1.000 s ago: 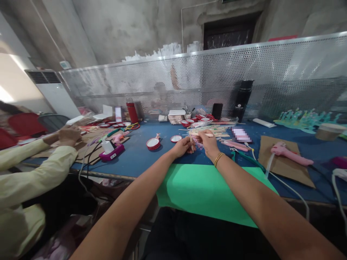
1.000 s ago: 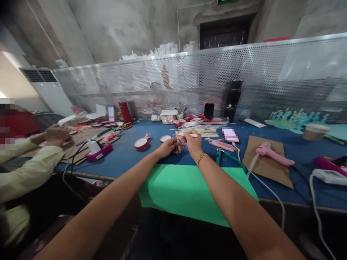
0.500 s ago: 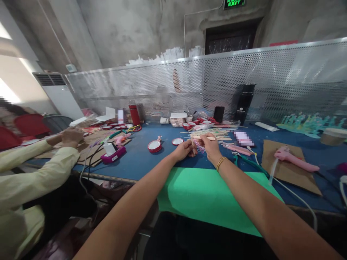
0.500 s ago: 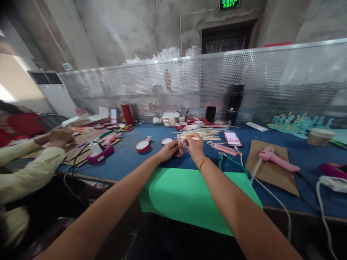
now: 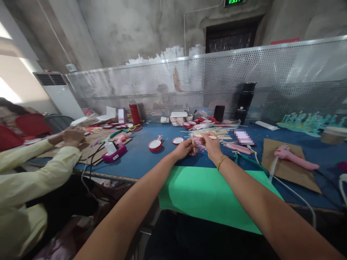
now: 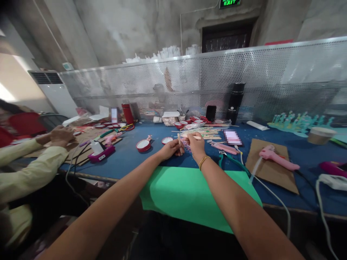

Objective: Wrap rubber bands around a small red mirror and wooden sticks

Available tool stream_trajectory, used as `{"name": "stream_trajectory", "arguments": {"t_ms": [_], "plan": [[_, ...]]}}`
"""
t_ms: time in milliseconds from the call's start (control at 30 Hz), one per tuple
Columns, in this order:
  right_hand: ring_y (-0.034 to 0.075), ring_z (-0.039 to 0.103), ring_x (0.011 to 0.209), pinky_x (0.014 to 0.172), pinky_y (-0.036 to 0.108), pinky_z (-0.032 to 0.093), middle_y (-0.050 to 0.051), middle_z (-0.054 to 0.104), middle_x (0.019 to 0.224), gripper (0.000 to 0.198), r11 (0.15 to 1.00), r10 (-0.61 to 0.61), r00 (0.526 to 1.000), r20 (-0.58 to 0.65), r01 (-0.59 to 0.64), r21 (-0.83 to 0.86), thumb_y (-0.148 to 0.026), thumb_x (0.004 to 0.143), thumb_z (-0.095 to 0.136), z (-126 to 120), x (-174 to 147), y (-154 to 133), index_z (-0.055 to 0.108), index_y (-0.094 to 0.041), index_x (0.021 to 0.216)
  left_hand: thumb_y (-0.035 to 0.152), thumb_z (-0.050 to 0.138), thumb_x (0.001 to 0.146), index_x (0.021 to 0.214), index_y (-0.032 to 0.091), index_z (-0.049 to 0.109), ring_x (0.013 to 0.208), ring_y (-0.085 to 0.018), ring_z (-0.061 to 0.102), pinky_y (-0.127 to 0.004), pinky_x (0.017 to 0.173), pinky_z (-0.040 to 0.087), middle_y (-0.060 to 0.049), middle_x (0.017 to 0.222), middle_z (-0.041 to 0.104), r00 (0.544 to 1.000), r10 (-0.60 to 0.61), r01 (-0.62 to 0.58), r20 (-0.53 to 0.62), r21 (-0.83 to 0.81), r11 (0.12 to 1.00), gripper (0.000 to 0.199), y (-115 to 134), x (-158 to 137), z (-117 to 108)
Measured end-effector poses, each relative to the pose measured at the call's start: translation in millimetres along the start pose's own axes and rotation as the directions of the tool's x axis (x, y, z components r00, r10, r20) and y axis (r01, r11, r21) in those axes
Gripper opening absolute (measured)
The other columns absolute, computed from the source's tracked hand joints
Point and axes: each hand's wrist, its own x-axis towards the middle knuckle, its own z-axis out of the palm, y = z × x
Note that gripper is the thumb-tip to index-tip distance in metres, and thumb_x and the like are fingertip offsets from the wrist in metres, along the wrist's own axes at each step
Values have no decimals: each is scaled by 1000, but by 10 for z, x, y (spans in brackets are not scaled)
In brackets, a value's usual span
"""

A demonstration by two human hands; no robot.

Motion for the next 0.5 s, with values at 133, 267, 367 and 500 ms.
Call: {"name": "stream_trajectory", "arguments": {"t_ms": [133, 267, 367, 500], "plan": [[9, 54, 46, 46, 19, 43, -5, 60, 50, 16, 1000, 7, 1000, -14, -6, 23, -30, 60, 65, -14, 11, -10, 53, -20, 61, 44, 59, 82, 84, 16, 49, 50, -8, 56, -21, 50, 42, 0, 70, 65, 1000, 3, -3, 0, -12, 1000, 29, 14, -9, -1], [9, 54, 45, 45, 19, 42, -5, 61, 51, 19, 1000, 6, 997, 71, -8, 21, -30, 60, 67, 13, -34, -15, 51, -20, 59, 44, 59, 83, 84, 17, 49, 50, -8, 56, -21, 50, 42, 1, 69, 65, 1000, 8, -8, 10, -17, 1000, 29, 18, -13, -1], [9, 54, 45, 46, 19, 43, -4, 62, 51, 18, 1000, 0, 998, 66, -1, 8, -31, 60, 67, 22, -34, -8, 53, -20, 59, 43, 59, 83, 84, 17, 50, 50, -9, 56, -22, 50, 42, 0, 70, 65, 1000, 2, -2, 0, -12, 1000, 28, 11, -7, 2], [9, 53, 45, 46, 19, 42, -4, 60, 48, 15, 1000, -4, 999, -43, 3, -5, -28, 59, 66, -6, 13, -11, 53, -20, 59, 43, 60, 81, 85, 16, 50, 50, -9, 56, -21, 48, 41, -1, 70, 66, 1000, -13, 12, -16, -14, 1000, 29, -6, 13, 6]]}}
